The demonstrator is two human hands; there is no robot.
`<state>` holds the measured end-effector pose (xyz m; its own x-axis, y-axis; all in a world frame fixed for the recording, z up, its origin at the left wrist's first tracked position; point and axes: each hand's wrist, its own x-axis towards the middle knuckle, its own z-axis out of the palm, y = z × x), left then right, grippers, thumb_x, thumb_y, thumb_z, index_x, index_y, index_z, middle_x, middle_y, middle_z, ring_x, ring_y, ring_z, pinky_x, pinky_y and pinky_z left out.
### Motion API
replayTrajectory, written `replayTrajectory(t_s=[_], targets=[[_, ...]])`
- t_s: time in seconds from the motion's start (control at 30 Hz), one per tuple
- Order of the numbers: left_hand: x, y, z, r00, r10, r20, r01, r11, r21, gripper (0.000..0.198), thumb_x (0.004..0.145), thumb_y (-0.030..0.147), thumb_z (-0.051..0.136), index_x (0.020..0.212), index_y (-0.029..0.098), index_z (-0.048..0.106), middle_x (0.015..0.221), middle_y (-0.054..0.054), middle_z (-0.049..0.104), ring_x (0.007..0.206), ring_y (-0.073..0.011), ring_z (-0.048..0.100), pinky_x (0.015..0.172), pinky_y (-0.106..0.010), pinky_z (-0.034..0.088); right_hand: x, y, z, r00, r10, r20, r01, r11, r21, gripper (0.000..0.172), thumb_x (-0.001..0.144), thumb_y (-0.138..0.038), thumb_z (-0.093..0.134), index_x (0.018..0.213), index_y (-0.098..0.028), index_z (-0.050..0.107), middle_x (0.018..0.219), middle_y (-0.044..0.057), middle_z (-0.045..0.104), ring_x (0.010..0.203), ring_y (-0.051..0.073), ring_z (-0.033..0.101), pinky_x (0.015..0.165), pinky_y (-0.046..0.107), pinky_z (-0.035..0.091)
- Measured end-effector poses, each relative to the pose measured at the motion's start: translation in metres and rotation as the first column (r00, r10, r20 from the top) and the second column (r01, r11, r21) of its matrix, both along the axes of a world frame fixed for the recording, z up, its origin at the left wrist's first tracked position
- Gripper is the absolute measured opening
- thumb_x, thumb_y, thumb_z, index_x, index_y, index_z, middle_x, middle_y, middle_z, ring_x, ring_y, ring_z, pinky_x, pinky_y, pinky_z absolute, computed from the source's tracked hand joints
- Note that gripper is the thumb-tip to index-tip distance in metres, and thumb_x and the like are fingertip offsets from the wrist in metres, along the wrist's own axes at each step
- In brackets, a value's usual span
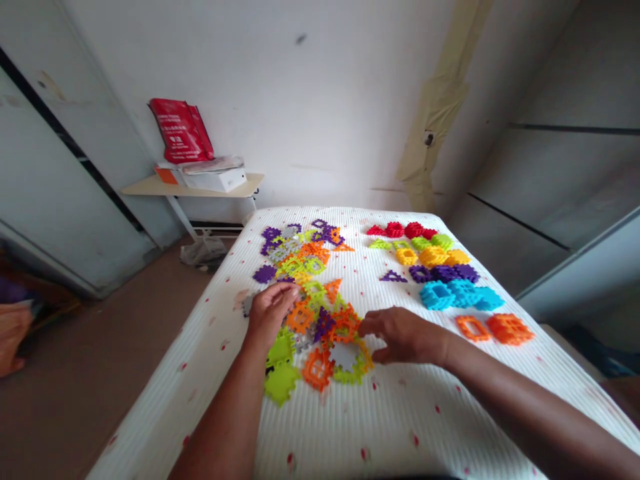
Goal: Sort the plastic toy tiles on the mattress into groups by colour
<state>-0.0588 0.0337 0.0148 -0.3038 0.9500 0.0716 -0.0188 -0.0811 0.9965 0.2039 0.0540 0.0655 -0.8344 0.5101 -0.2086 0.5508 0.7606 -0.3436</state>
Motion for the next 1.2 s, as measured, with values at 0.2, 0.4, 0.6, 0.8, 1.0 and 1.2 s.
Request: replayTrajectory(t_s=[0.2,0.4,0.6,0.8,1.0,1.2], targets=[[0.003,-0.001,0.001,0.999,-0.021,-0.047,0.021,1.0,-0.003,0.031,0.066,0.041,0.068,0.082,0.014,0.066,0.062,0.0,0.064,0.054,-0.0109,0.052,0.051,-0.021,0.039,-0.003,-0.032,-0.033,0.994,-0.092,-0.065,0.098,0.99,0.098,0.041,0.068,-0.023,0.07,0.107,-0.016,0.058,0.103,0.008,0.059,0.093,0.023,0.056,0.076,0.033,0.047],[0.005,-0.002,0.001,0.993,-0.069,-0.1,0.069,0.998,-0.01,0.03,0.065,0.041,0.067,0.08,0.015,0.067,0.069,-0.002,0.067,0.064,-0.0151,0.059,0.058,-0.023,0.044,-0.003,-0.012,-0.034,0.928,-0.101,-0.358,0.082,0.994,-0.066,0.043,0.068,-0.019,0.07,0.109,-0.021,0.058,0.099,0.004,0.055,0.083,0.016,0.056,0.072,0.027,0.046],[0.006,-0.005,0.003,0.975,-0.147,-0.165,0.145,0.989,-0.021,0.029,0.067,0.041,0.066,0.081,0.015,0.068,0.069,-0.002,0.065,0.064,-0.0147,0.057,0.059,-0.024,0.043,-0.02,0.018,-0.038,0.699,-0.365,-0.615,0.147,0.915,-0.376,0.031,0.066,-0.025,0.073,0.093,-0.017,0.061,0.087,0.002,0.053,0.067,0.011,0.051,0.059,0.024,0.044],[0.01,-0.007,0.006,0.963,-0.195,-0.188,0.195,0.981,-0.02,0.027,0.065,0.04,0.067,0.077,0.015,0.068,0.067,-0.002,0.063,0.062,-0.014,0.054,0.059,-0.024,0.04,-0.047,0.03,-0.036,0.616,-0.46,-0.639,0.18,0.872,-0.454,0.043,0.062,-0.02,0.072,0.102,-0.018,0.056,0.09,0.001,0.054,0.07,0.011,0.051,0.061,0.023,0.045],[0.013,-0.006,0.008,0.957,-0.231,-0.178,0.225,0.973,-0.05,0.027,0.061,0.042,0.069,0.065,0.016,0.063,0.06,0.0,0.058,0.056,-0.0127,0.05,0.055,-0.023,0.039,-0.075,0.022,-0.031,0.647,-0.248,-0.721,0.259,0.961,-0.098,0.065,0.063,-0.013,0.068,0.124,-0.02,0.046,0.099,0.005,0.055,0.078,0.014,0.053,0.07,0.029,0.048],[0.009,-0.003,0.002,0.961,-0.186,-0.203,0.182,0.983,-0.038,0.025,0.067,0.04,0.066,0.067,0.015,0.064,0.055,0.002,0.055,0.053,-0.011,0.048,0.052,-0.022,0.036,-0.089,0.019,-0.034,0.642,-0.123,-0.757,0.255,0.965,0.06,0.066,0.07,-0.013,0.063,0.131,-0.02,0.039,0.112,0.01,0.053,0.1,0.021,0.054,0.083,0.035,0.048]])
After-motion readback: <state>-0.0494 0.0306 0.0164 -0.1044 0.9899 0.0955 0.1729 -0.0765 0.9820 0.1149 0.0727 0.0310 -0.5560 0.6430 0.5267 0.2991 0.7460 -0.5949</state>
